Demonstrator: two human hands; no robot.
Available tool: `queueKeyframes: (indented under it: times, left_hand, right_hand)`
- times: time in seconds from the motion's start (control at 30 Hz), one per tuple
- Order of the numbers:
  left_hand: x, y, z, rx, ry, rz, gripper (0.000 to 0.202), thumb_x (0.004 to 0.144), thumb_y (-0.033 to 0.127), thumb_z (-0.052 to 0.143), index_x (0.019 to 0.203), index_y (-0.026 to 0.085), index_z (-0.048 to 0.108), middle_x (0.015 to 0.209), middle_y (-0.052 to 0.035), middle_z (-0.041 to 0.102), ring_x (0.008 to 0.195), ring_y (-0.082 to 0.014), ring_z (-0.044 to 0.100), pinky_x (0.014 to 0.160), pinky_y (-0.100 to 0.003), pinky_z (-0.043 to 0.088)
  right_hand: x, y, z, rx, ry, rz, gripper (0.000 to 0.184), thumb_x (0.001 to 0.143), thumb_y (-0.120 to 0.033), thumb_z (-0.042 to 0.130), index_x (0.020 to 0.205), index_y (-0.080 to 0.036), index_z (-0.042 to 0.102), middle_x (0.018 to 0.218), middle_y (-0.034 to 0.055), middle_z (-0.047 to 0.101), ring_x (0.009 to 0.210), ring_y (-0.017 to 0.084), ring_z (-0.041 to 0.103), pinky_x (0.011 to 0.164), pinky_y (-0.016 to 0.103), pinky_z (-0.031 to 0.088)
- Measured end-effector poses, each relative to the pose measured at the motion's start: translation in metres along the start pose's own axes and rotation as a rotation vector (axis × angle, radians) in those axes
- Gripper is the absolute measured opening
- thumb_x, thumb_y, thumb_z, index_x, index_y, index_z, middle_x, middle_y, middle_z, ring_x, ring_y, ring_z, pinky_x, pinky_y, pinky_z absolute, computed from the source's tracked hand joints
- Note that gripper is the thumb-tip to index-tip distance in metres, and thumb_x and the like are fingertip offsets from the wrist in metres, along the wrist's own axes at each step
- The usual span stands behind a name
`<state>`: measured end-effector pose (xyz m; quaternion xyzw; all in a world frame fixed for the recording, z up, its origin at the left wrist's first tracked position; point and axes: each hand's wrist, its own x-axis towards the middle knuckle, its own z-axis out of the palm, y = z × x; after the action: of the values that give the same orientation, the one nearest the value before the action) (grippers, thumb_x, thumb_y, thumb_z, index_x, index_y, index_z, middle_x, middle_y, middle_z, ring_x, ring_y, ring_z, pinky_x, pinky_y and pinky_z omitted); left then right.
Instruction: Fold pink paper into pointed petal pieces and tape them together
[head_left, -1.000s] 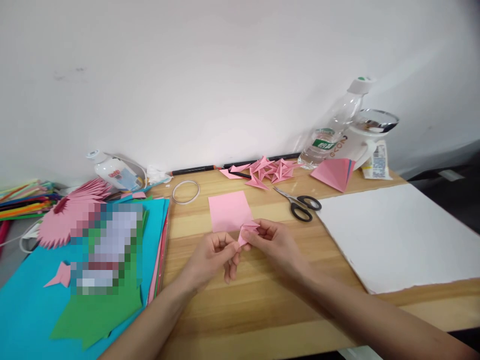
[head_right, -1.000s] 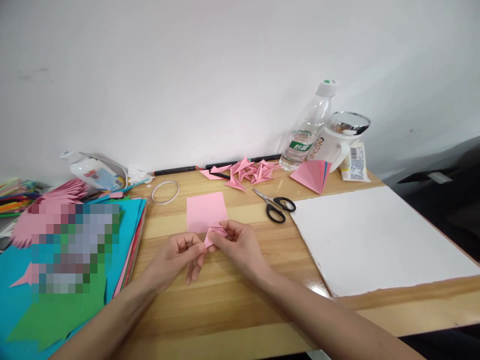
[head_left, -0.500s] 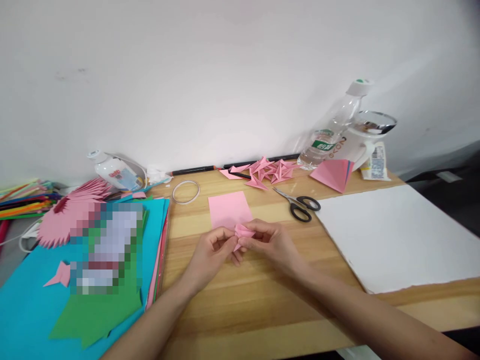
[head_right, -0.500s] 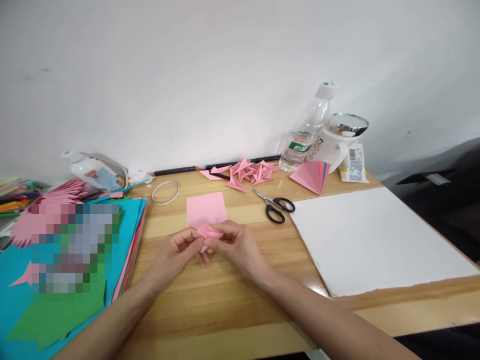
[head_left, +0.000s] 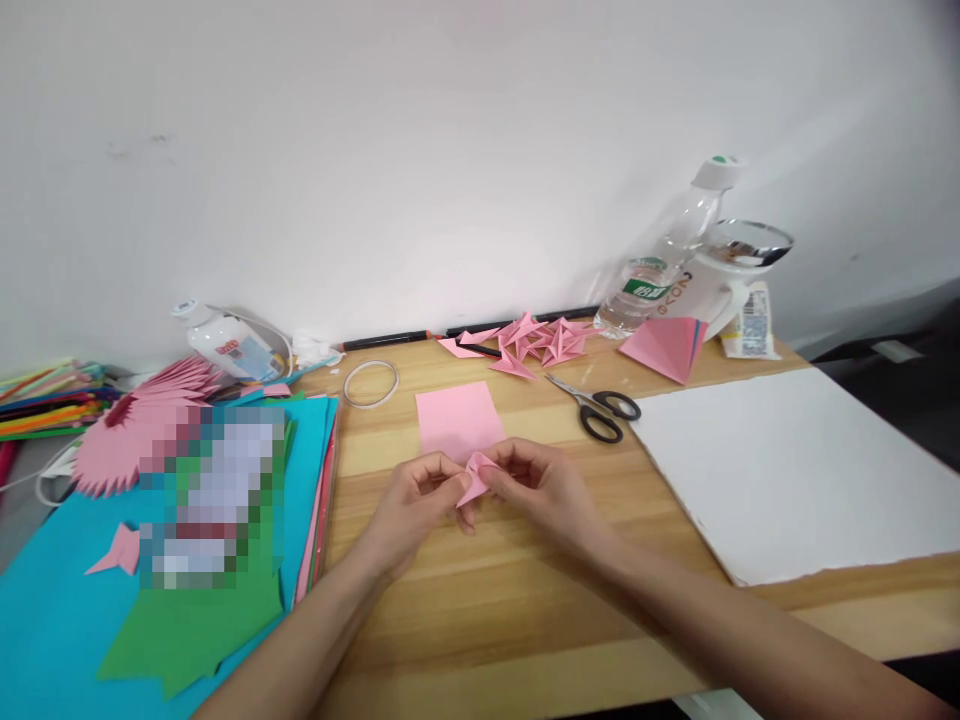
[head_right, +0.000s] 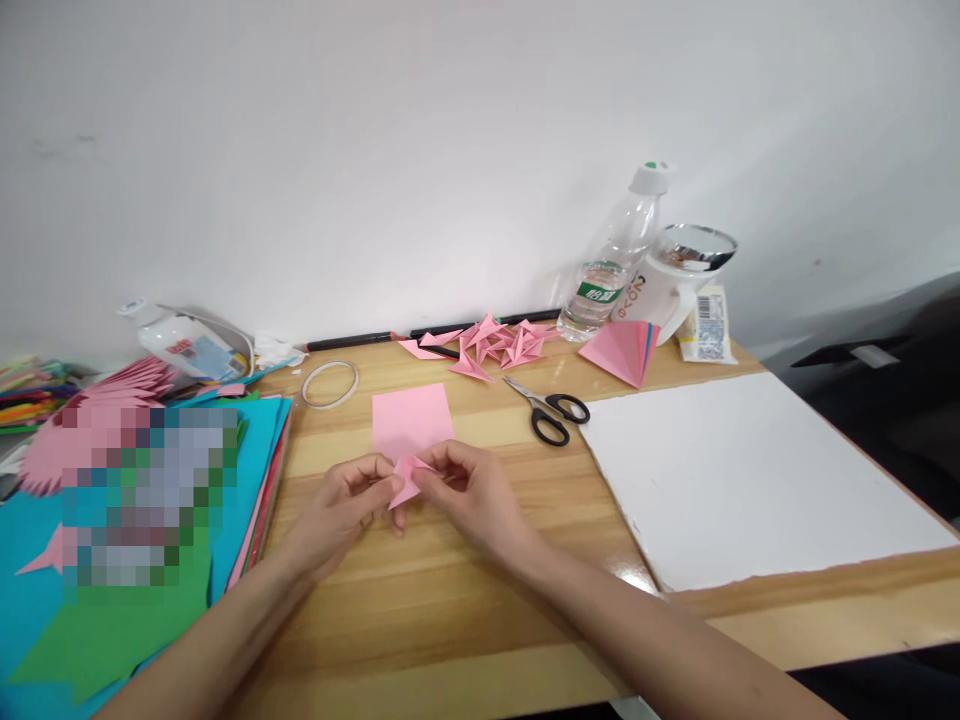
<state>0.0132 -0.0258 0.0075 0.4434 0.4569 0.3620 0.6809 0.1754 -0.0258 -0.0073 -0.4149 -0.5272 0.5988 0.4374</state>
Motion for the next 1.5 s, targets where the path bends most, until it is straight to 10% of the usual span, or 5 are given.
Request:
queueKeyframes:
  times: [0.33, 1.5]
  left_hand:
    - [0.004, 0.003, -0.002, -0.097, 0.048, 0.022, 0.027, 0.057, 0.022, 0.077, 0.079, 0.012, 0.065, 0.077, -0.0036, 0.064, 0.062, -0.0136, 0.061, 0.056, -0.026, 0.051]
    - [0.001, -0.002, 0.007, 0.100, 0.151, 0.083, 0.022, 0.066, 0.032, 0.070, 0.070, 0.012, 0.061, 0.061, -0.0021, 0.064, 0.052, -0.0110, 0.056, 0.051, -0.023, 0.048]
  right_hand:
    - [0.005, -0.002, -0.001, 0.053, 0.136, 0.027, 0.022, 0.072, -0.036, 0.064, 0.073, -0.015, 0.060, 0.064, 0.0000, 0.058, 0.053, 0.010, 0.054, 0.054, 0.023, 0.044]
    - [-0.001, 0.005, 0.006, 0.010, 0.020, -0.024, 0.023, 0.073, -0.038, 0.065, 0.076, -0.015, 0.065, 0.074, 0.0057, 0.066, 0.069, 0.017, 0.060, 0.069, 0.031, 0.047]
